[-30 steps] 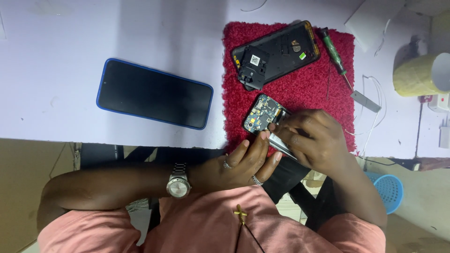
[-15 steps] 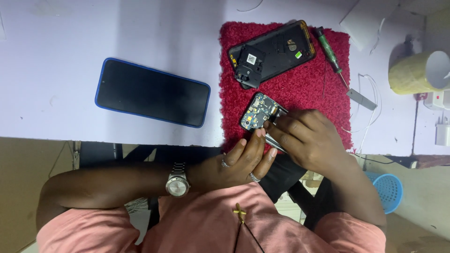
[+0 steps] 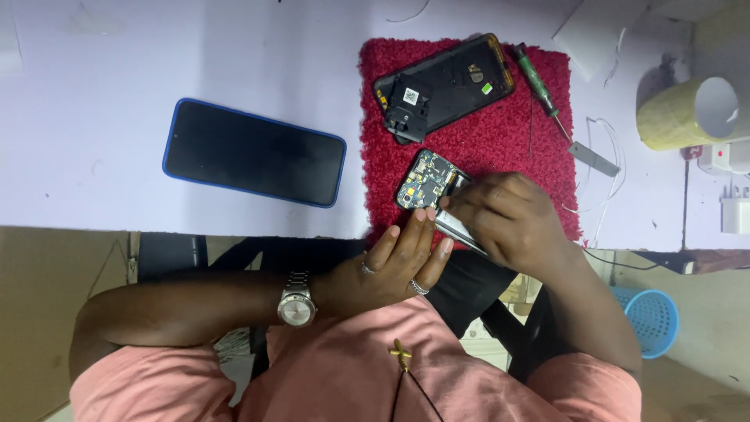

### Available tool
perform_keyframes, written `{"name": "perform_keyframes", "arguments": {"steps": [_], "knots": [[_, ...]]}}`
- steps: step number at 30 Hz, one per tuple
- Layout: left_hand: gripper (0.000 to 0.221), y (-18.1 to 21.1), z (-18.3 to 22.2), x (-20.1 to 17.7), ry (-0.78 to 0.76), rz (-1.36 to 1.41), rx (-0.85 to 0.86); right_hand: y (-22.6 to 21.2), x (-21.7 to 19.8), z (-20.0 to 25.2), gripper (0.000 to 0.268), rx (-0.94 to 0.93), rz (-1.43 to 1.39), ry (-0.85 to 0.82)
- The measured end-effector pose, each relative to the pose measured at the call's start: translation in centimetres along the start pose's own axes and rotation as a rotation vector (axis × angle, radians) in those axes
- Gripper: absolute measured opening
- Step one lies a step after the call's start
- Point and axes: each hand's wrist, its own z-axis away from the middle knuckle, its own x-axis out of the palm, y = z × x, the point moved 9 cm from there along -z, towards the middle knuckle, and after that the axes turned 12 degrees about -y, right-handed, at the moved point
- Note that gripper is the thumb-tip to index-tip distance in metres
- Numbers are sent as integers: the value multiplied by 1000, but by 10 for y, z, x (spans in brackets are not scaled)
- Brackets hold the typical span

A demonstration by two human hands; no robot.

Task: Repairing internal components of a mobile phone, including battery removal and re-installation.

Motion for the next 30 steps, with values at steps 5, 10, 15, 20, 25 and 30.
{"name": "perform_keyframes", "arguments": {"steps": [5,10,15,20,25,30], "knots": [[42,-2,-3,1,0,-24,9,-3,2,-5,43,-6,84,-26],[42,-1,-4,4,-2,-28,18,-10,4,-11,39,-30,195,-111],[42,-3,-4,3,15,27,24,-6,-1,-4,37,28,43,-84],[38,-9,-7,5,-11,88,45,-5,-16,1,35,83,-148,-67],[37,-15,-9,3,32,169,54,5,-30,21,36,197,-175,-59],[45,-14,-11,-7,-75,82,264,9,-39,53,90,612,27,-389]]}}
